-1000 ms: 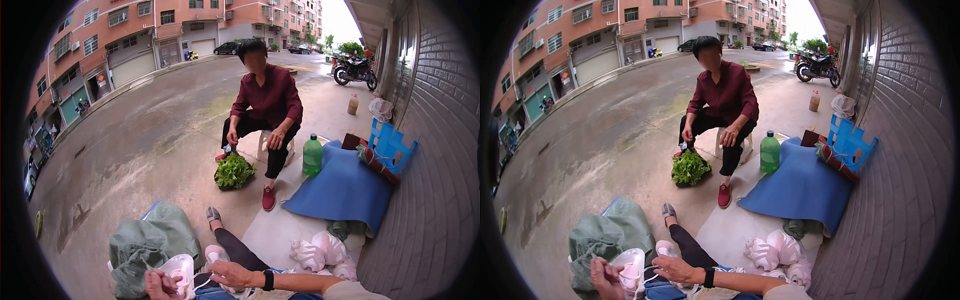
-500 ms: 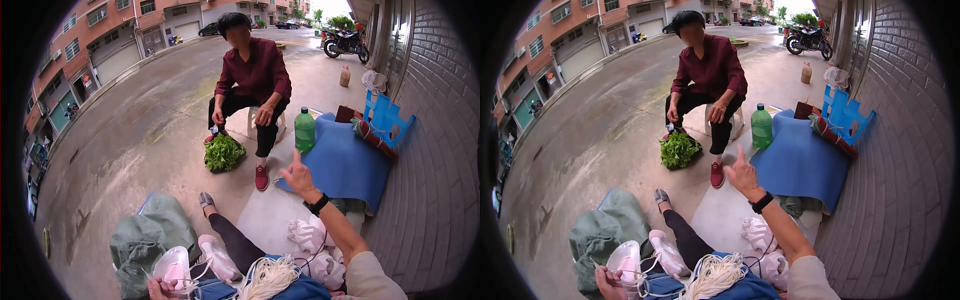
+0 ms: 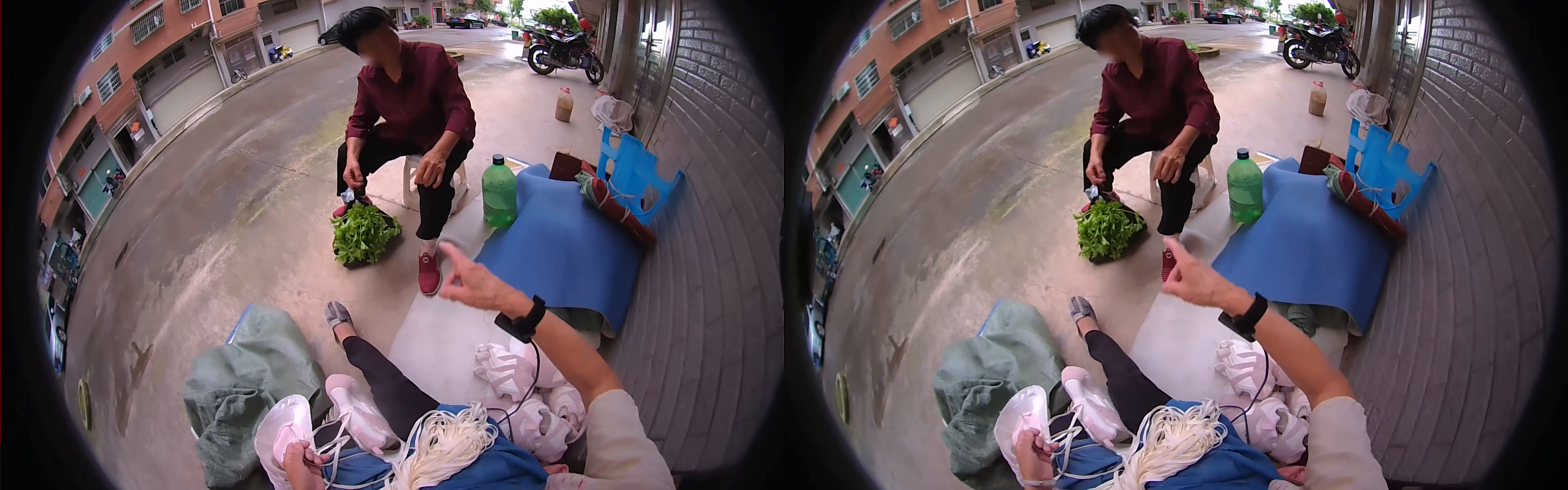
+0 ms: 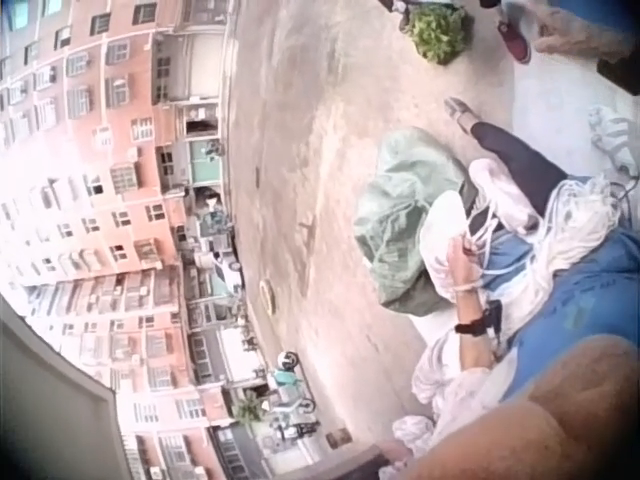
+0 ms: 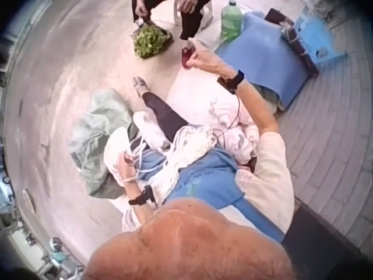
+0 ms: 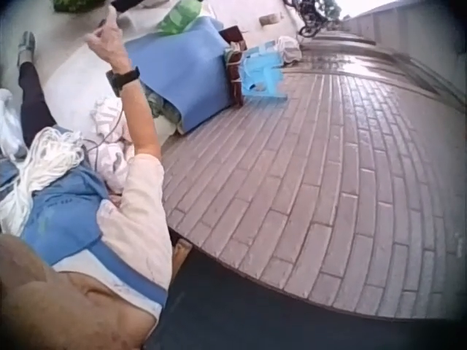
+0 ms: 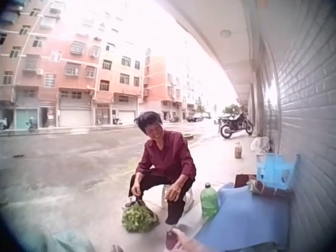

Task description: Lacing a pair of white and pink athletic shoes.

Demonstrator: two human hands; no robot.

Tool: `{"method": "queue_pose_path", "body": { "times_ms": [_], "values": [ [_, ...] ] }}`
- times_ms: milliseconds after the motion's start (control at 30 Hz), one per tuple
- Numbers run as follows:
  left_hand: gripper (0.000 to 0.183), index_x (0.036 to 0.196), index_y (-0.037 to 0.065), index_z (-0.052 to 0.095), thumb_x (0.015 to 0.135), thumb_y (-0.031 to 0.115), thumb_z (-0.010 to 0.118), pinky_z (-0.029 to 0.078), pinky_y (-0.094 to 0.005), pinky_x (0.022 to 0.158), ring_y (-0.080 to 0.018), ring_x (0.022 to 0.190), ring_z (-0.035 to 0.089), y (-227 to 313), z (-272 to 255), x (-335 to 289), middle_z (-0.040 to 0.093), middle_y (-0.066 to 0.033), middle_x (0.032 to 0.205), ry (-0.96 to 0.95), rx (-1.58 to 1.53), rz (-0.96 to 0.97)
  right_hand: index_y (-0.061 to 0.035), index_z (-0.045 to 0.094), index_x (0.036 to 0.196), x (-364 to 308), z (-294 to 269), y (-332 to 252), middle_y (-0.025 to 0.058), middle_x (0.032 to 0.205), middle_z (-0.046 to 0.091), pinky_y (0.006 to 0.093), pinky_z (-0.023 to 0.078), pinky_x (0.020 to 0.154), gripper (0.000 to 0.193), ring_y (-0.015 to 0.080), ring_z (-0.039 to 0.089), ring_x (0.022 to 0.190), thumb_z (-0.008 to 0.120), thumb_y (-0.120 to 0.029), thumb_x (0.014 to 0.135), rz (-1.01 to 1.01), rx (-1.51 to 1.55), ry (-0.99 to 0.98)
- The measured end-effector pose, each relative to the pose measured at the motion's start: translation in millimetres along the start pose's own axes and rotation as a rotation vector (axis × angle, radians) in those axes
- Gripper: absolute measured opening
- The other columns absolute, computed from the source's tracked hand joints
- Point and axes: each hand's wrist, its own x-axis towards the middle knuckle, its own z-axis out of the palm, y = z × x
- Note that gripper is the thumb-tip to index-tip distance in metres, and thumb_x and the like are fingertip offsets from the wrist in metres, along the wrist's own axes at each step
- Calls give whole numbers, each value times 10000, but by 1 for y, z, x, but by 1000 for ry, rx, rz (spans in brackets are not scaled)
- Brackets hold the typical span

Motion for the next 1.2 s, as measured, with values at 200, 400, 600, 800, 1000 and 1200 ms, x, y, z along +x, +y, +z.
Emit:
{"method": "queue_pose_path", "body": {
  "times_ms": [200, 400, 600, 800, 1000, 1200],
  "values": [
    [124, 868, 45, 526, 940, 142, 497, 465, -313, 582, -156, 590, 466, -36, -27, 34, 457, -22, 670, -35, -10, -121, 69, 81, 1437, 45, -42, 75, 113, 831, 652, 308, 515, 693, 936, 176, 625, 705, 689, -171, 767, 213, 154, 544],
    [167, 892, 50, 532, 943, 204, 494, 556, -342, 608, -110, 511, 451, -42, -25, 28, 439, 10, 634, 8, -111, -158, 11, 229, 1418, 70, -23, 7, 84, 777, 633, 275, 527, 584, 706, 152, 625, 601, 556, -55, 796, -48, 189, 552],
    [187, 865, 27, 508, 967, 180, 474, 531, -328, 682, -99, 582, 435, -4, 45, 18, 419, 7, 675, -158, 12, 127, 10, 617, 1104, -22, 149, -55, 45, 779, 599, 244, 459, 630, 266, 108, 562, 676, 609, -79, 854, -203, 315, -293],
    [253, 956, -2, 566, 995, 218, 446, 518, -258, 714, -65, 638, 508, 2, 85, -12, 503, -1, 689, -206, 278, 407, 2, 633, 1045, -61, 202, -93, 117, 830, 585, 290, 484, 625, 262, 192, 589, 714, 668, -150, 835, -345, 316, -136],
    [219, 991, -2, 575, 986, 190, 471, 451, -238, 592, -78, 624, 516, -8, 79, -44, 565, -24, 747, -188, 388, 599, 3, 645, 988, -80, 222, -117, 131, 880, 612, 332, 482, 771, 219, 263, 592, 838, 668, -139, 822, -389, 343, -151],
    [253, 1050, -4, 568, 986, 216, 460, 449, -244, 640, -100, 711, 546, -4, 78, -59, 585, -42, 800, -243, 413, 496, -7, 640, 957, -93, 216, -121, 87, 922, 634, 304, 483, 794, 135, 202, 612, 839, 597, -116, 889, -362, 471, -182]
  ]
}}
